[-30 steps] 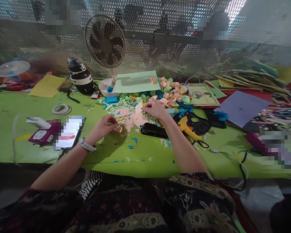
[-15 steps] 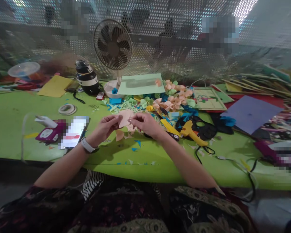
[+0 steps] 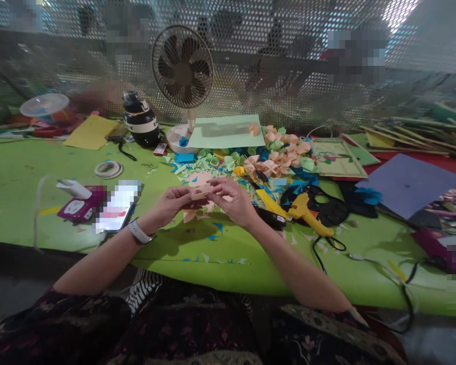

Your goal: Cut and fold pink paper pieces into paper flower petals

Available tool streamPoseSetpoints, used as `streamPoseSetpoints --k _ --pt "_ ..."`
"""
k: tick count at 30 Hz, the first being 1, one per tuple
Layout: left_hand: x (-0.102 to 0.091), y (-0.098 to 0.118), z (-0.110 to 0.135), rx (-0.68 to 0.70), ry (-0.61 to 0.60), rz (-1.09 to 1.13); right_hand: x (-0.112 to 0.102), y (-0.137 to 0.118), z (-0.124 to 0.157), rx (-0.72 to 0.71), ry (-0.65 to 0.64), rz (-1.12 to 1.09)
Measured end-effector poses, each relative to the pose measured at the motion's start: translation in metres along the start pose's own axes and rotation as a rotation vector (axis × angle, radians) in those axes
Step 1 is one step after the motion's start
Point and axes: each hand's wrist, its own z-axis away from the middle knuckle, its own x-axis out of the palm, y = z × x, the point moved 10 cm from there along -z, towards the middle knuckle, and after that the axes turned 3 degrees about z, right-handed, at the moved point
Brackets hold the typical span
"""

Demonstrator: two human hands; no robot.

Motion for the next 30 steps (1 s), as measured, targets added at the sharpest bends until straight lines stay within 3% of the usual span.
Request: streamPoseSetpoints --k 5,12,30 --pt "0.006 0.002 0.002 0.029 -0.046 0.037 0.004 0.007 0.004 0.150 0.018 -0.092" --pt "0.011 0.007 0.005 0.086 -0.072 -0.200 0.002 0.007 0.006 0.164 0.060 -0.097" --pt "0.011 0.001 0.002 0.066 -0.081 -0.158 0.004 0.008 0.006 0.168 0.032 -0.095"
